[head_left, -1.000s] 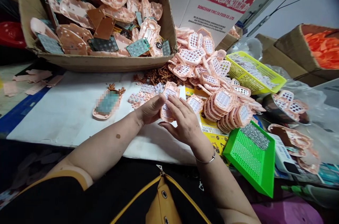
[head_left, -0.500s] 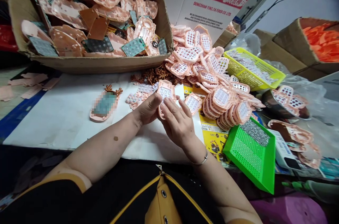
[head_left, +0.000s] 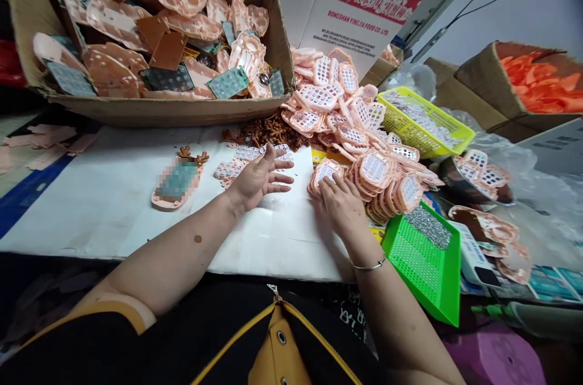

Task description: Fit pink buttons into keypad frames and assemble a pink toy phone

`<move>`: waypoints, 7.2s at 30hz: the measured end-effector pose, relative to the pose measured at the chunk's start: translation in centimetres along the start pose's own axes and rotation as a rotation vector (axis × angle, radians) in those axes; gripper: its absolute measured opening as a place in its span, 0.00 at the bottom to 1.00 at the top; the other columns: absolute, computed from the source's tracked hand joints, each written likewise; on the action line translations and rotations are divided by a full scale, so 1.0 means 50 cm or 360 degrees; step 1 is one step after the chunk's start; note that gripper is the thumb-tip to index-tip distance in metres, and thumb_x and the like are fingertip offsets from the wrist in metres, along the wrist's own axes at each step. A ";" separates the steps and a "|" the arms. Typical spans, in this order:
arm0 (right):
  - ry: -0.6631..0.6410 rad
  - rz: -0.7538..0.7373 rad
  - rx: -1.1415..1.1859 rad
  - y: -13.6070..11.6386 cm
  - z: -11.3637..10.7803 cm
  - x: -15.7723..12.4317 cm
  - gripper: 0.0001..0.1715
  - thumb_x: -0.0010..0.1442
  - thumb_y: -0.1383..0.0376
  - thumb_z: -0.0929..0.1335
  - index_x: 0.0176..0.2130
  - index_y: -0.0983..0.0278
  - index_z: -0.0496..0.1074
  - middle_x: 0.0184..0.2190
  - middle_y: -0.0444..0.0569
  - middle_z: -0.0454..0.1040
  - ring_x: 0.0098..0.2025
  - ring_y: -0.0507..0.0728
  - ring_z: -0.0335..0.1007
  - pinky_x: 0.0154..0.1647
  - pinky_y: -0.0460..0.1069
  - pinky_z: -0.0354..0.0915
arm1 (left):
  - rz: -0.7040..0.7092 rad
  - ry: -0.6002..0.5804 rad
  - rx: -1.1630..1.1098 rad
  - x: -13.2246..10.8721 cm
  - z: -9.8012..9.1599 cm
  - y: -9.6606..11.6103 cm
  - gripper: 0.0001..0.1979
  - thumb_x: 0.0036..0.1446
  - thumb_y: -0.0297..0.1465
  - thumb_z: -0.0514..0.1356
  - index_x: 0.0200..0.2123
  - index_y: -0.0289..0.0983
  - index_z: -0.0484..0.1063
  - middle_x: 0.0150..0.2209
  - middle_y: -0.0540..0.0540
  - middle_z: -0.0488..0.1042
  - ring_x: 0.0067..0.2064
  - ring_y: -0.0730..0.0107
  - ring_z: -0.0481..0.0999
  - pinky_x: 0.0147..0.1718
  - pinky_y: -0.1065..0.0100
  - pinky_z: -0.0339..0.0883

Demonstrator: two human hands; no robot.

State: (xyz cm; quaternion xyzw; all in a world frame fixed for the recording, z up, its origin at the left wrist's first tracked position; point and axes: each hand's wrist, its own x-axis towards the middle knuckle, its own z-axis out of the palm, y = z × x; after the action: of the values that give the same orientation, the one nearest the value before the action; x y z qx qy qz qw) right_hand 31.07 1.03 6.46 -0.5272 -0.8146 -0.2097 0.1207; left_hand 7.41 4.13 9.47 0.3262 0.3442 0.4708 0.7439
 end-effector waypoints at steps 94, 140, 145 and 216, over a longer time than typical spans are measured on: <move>0.0265 -0.0346 0.0553 -0.179 -0.059 0.078 0.21 0.67 0.58 0.64 0.56 0.64 0.68 0.49 0.58 0.75 0.49 0.63 0.68 0.49 0.57 0.65 | -0.0019 -0.0062 -0.0809 0.002 -0.008 0.018 0.27 0.59 0.52 0.57 0.49 0.36 0.72 0.38 0.41 0.80 0.46 0.56 0.81 0.51 0.54 0.72; -0.0508 0.0272 -0.0097 0.029 0.076 0.355 0.19 0.63 0.67 0.61 0.45 0.71 0.76 0.46 0.66 0.76 0.49 0.68 0.70 0.51 0.61 0.58 | 0.0243 0.0278 -0.0811 0.018 -0.018 0.036 0.39 0.46 0.66 0.57 0.43 0.36 0.72 0.38 0.42 0.79 0.48 0.58 0.80 0.55 0.58 0.70; -0.0509 0.0206 -0.0037 0.049 0.058 0.329 0.18 0.61 0.63 0.64 0.48 0.67 0.75 0.50 0.63 0.74 0.49 0.68 0.70 0.47 0.58 0.61 | 0.0300 0.0292 -0.0791 0.023 -0.025 0.035 0.38 0.48 0.65 0.56 0.42 0.35 0.73 0.37 0.43 0.78 0.49 0.59 0.80 0.56 0.58 0.69; 0.0821 0.0121 0.0896 -0.134 -0.018 0.106 0.10 0.65 0.68 0.66 0.41 0.58 0.76 0.30 0.49 0.74 0.33 0.56 0.70 0.36 0.52 0.68 | -0.0121 -0.0195 -0.0306 0.013 -0.017 -0.030 0.39 0.37 0.61 0.66 0.43 0.36 0.77 0.43 0.39 0.81 0.45 0.56 0.81 0.42 0.62 0.73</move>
State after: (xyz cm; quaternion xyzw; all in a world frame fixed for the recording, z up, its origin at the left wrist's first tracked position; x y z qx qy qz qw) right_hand 22.74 2.50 8.02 -0.4331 -0.7631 -0.0988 0.4695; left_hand 7.66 4.36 7.64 0.2683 0.2635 0.4524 0.8087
